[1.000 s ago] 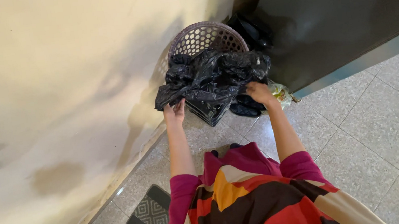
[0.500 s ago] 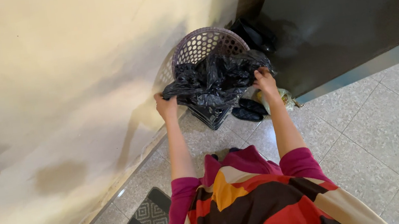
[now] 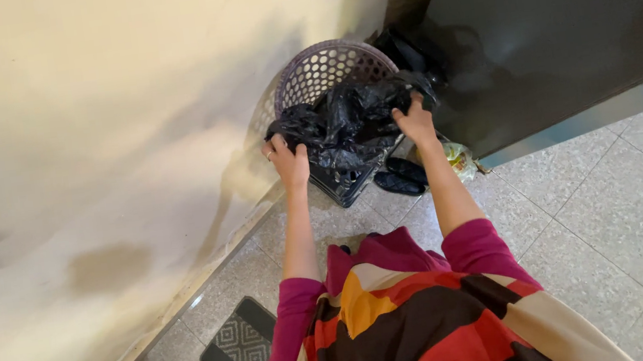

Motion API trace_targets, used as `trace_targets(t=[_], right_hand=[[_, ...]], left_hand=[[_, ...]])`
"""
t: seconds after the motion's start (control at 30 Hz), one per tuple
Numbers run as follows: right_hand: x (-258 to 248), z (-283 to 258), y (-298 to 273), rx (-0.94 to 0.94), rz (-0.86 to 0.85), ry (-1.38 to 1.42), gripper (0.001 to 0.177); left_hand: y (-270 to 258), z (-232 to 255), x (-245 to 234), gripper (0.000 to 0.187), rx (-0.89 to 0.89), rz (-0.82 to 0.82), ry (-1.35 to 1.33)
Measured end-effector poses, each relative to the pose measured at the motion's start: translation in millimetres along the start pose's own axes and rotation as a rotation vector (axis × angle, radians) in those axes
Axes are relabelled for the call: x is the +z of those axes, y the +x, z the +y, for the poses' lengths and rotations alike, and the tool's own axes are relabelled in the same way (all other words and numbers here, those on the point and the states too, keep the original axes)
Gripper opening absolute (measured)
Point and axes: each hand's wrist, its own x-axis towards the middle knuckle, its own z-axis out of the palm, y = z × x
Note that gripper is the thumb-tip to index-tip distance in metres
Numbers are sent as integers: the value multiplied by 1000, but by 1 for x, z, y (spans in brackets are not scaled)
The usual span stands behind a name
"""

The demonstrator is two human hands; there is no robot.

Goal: Collect trash or leaves from a yard into a plastic bag and then place the bag into an indoor trash bin.

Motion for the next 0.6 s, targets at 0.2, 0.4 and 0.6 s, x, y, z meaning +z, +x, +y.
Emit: trace_targets(t=[0.2, 0.4, 0.6], right_hand=[[-10, -39, -5, 46, -156, -417, 86], [-27, -81, -21, -71, -218, -480, 114], [-27, -73, -18, -165, -244, -522, 121]], left_hand=[[-3, 13, 1, 88, 24, -62, 137], [7, -38, 17, 65, -181, -47, 319], [-10, 8, 6, 47, -197, 129, 299]])
